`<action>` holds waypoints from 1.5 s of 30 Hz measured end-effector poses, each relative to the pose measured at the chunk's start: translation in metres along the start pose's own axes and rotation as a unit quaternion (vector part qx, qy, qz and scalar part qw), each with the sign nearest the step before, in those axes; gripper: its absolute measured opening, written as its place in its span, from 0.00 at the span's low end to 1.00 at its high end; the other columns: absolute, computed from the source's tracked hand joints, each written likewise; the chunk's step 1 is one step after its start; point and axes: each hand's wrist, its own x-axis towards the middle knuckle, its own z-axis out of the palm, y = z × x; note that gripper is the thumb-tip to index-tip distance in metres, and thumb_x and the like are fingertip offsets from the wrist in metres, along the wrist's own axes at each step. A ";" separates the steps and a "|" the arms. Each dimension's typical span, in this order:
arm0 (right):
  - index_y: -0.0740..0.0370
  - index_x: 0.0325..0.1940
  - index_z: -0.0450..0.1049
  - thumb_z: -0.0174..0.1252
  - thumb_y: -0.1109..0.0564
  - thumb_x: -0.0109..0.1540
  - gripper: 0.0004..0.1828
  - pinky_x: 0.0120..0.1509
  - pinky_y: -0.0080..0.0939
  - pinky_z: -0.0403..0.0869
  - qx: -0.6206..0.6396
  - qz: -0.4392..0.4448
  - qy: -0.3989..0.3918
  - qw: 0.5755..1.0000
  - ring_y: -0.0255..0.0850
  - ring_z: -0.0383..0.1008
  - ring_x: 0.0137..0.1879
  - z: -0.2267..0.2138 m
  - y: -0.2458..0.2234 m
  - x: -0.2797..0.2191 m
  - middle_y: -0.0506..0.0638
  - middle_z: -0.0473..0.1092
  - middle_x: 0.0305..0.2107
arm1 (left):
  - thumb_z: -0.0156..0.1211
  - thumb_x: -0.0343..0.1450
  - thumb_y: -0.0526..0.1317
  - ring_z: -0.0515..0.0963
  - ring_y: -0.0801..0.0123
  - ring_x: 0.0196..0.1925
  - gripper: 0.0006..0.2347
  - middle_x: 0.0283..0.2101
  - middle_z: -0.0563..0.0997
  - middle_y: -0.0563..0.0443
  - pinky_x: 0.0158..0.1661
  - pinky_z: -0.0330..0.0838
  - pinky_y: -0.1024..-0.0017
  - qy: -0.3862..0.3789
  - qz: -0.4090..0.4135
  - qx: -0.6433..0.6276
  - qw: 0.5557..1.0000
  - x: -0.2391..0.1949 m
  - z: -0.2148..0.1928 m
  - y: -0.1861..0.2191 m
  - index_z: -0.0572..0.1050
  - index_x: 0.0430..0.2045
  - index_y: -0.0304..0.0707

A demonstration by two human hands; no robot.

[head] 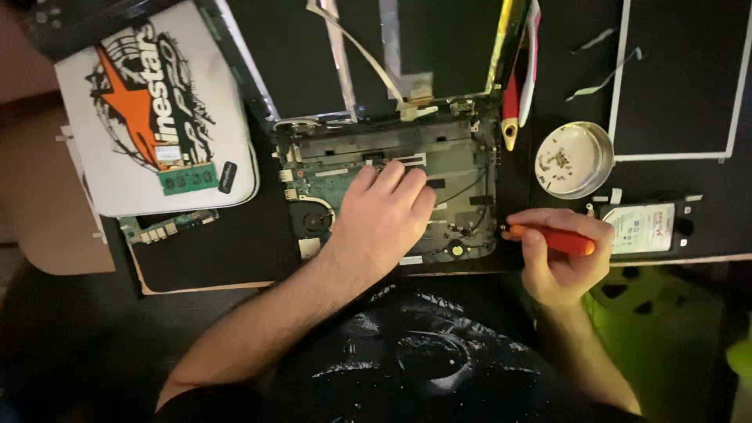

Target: The person works on a disassembled laptop motherboard, using a screwdriver to remove and install screws. They handle a small circuit board, aligning and securing it onto the mainboard.

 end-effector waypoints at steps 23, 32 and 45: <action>0.52 0.65 0.57 0.60 0.55 0.80 0.18 0.67 0.58 0.91 0.222 -0.013 -0.165 0.961 0.63 0.91 0.53 0.082 -0.093 0.036 0.73 0.82 0.48 | 0.68 0.85 0.32 0.96 0.48 0.49 0.06 0.48 0.93 0.29 0.52 0.93 0.63 0.054 -0.415 -0.849 0.322 -0.101 -0.040 0.019 0.86 0.52 0.24; 0.51 0.64 0.55 0.62 0.57 0.78 0.21 0.59 0.59 0.96 0.206 -0.083 -0.142 0.965 0.63 0.93 0.50 0.094 -0.081 0.018 0.74 0.80 0.47 | 0.68 0.87 0.32 0.97 0.47 0.53 0.07 0.57 0.92 0.23 0.56 0.96 0.66 0.073 -0.393 -0.883 0.246 -0.111 -0.025 0.025 0.85 0.55 0.24; 0.52 0.63 0.51 0.61 0.59 0.77 0.23 0.56 0.63 0.95 0.173 -0.122 -0.149 0.966 0.66 0.93 0.50 0.090 -0.081 0.022 0.76 0.78 0.46 | 0.70 0.86 0.34 0.97 0.48 0.53 0.07 0.60 0.91 0.25 0.55 0.96 0.67 0.077 -0.386 -0.890 0.231 -0.108 -0.024 0.029 0.86 0.52 0.24</action>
